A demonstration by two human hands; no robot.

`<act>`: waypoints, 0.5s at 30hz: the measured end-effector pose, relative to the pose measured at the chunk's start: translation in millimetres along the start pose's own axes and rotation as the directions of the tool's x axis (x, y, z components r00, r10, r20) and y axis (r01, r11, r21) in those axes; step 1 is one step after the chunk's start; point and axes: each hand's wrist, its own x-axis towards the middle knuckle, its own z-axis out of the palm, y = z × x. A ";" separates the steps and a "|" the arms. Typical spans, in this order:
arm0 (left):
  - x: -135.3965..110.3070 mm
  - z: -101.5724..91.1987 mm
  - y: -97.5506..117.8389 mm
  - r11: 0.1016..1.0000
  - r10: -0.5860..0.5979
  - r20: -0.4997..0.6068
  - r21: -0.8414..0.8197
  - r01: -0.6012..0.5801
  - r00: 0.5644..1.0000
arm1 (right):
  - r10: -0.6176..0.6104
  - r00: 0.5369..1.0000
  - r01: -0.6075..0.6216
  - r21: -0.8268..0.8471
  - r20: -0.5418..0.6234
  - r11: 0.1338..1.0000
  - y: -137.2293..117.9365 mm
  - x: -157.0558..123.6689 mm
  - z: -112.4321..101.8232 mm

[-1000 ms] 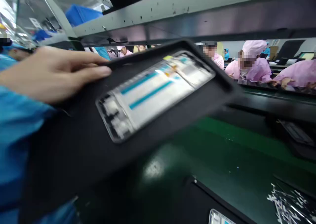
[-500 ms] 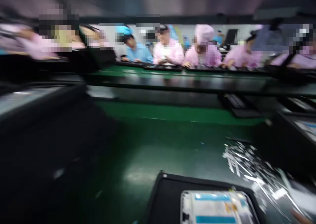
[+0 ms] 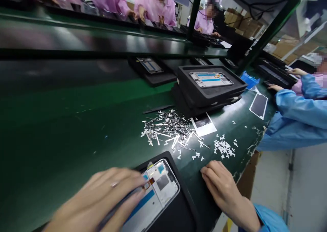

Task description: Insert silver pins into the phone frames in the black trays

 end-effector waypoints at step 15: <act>123.4 62.9 37.5 0.939 0.141 0.421 0.230 -0.256 0.896 | 0.133 0.948 -0.099 0.132 -0.289 0.986 18.3 16.4 -7.4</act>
